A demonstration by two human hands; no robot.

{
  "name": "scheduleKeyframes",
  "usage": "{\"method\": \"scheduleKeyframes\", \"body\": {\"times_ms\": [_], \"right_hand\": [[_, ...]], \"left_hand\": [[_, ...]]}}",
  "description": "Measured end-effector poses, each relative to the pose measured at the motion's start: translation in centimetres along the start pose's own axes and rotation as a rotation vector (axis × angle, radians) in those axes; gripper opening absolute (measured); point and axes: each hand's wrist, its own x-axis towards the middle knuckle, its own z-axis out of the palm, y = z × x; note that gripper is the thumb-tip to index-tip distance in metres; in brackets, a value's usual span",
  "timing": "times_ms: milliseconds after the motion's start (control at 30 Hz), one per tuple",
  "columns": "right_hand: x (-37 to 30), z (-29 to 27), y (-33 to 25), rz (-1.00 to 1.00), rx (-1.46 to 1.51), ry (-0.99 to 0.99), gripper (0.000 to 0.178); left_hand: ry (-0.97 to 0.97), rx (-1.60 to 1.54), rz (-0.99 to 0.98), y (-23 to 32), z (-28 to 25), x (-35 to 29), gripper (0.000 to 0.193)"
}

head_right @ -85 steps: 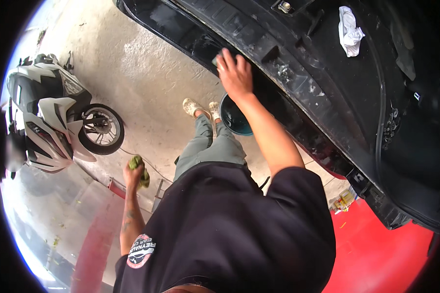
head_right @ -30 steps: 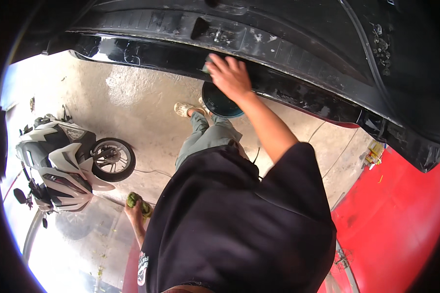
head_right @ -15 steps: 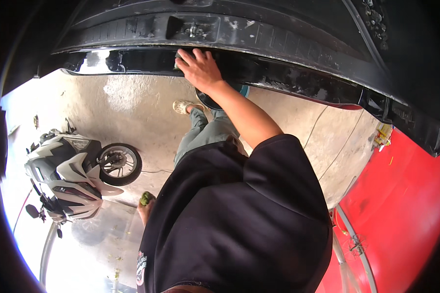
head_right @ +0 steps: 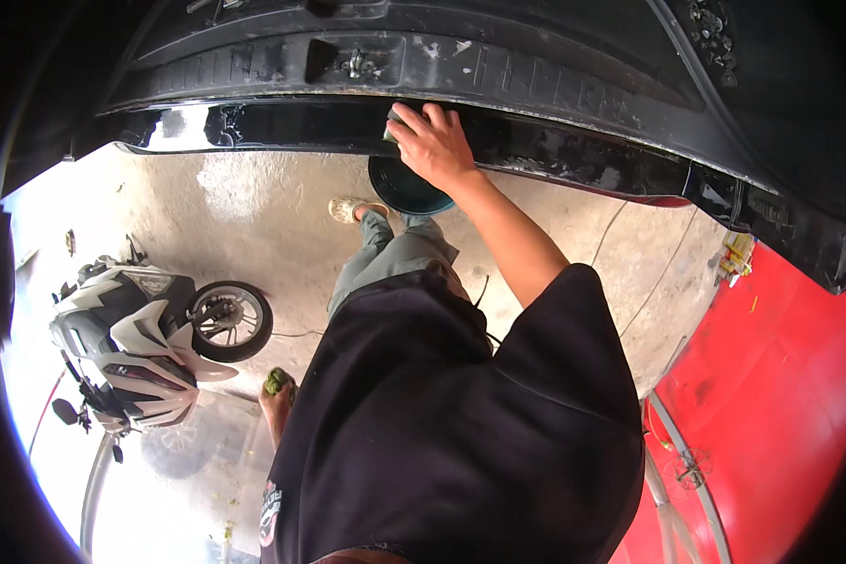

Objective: The person sands the lower edge of a black vehicle panel using a sanding block and water. They dip the sanding block and a cloth into a bucket of water, apply water to the panel, and repeatedly rub the sanding block along the edge before wiping it with the cloth.

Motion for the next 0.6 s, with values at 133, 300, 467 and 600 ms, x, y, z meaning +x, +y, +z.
{"method": "scheduleKeyframes", "body": {"times_ms": [133,300,467,600], "right_hand": [[-2.7,-2.7,3.3,-0.032,-0.038,-0.042,0.047],[-6.9,-4.7,7.2,0.053,-0.077,-0.111,0.046],[-1.1,-1.8,2.1,-0.064,-0.002,-0.046,0.047],[-0.8,-2.4,1.9,-0.084,-0.033,-0.081,0.047]], "left_hand": [[0.021,-0.154,0.034,-0.1,0.0,0.3,0.030],[0.081,-0.032,0.019,-1.2,0.2,-0.5,0.032],[0.033,0.001,0.052,0.1,1.6,-0.4,0.030],[0.034,-0.011,0.046,2.1,0.6,-1.2,0.031]]}}
